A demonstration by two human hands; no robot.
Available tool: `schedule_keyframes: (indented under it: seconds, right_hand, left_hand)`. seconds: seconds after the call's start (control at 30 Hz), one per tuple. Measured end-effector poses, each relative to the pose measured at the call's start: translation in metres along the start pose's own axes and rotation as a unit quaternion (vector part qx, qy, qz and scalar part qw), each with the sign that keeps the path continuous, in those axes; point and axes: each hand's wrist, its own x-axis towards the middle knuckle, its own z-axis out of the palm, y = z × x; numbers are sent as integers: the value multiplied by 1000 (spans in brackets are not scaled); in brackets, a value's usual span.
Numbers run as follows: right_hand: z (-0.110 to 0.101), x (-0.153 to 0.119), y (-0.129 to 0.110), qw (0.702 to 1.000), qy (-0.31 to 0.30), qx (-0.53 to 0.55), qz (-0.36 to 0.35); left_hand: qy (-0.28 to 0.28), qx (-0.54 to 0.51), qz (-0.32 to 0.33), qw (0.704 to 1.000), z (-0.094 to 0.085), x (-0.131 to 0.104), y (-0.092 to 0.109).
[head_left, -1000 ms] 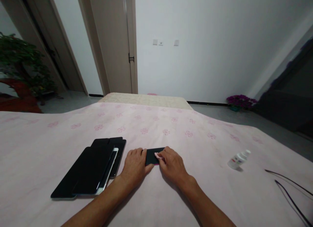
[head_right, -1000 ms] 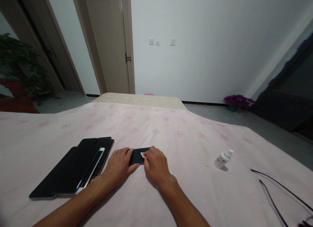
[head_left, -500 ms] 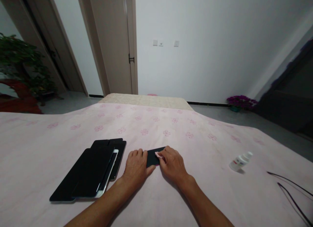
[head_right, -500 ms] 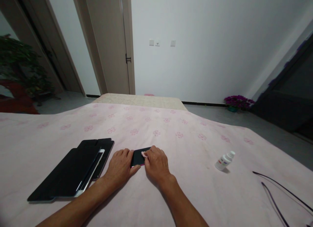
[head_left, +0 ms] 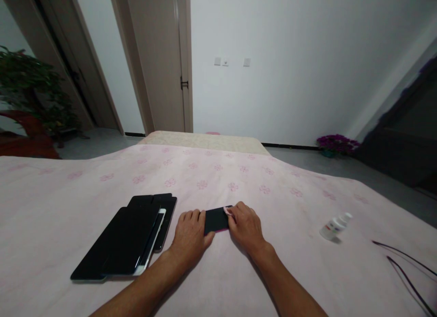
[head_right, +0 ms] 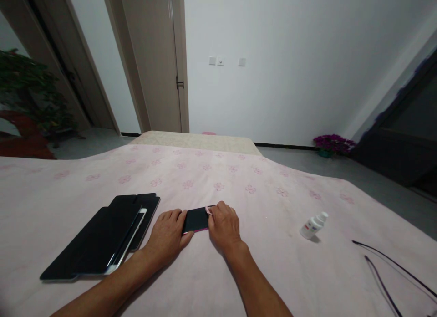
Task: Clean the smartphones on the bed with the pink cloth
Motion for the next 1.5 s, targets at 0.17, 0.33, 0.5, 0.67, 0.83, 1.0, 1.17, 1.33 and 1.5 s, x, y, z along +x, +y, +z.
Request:
schedule_keyframes:
  seconds: [0.17, 0.33, 0.5, 0.67, 0.83, 1.0, 1.17, 1.33, 1.5]
  right_hand:
    - [-6, -12, -12, 996, -24, 63, -64]
    - [-8, -8, 2, 1000, 6, 16, -9]
    - [-6, -6, 3, 1000, 14, -5, 10]
    - [-7, -13, -13, 998, -21, 39, -46]
    - [-8, -10, -6, 999, -7, 27, -15]
    - [-5, -5, 11, 999, 19, -12, 34]
    - [-5, -12, -1, 1000, -1, 30, 0]
    - [-7, -18, -17, 993, -38, 90, -68]
    - [-7, -5, 2, 999, -9, 40, 25]
  left_hand:
    - [-4, -5, 5, 1000, -3, 0, -1]
    - [-14, 0, 8, 1000, -5, 1, -2]
    - [-18, 3, 8, 1000, -5, 2, 0]
    - [-14, 4, 4, 1000, -5, 2, 0]
    - [-17, 5, 0, 1000, -6, 2, 1]
    - [-44, 5, 9, 999, -9, 0, 2]
    - [-68, -10, 35, 997, -16, -4, -4]
    - [-97, 9, 31, 995, -18, -3, -1]
    - [-96, 16, 33, 995, -14, -5, 3]
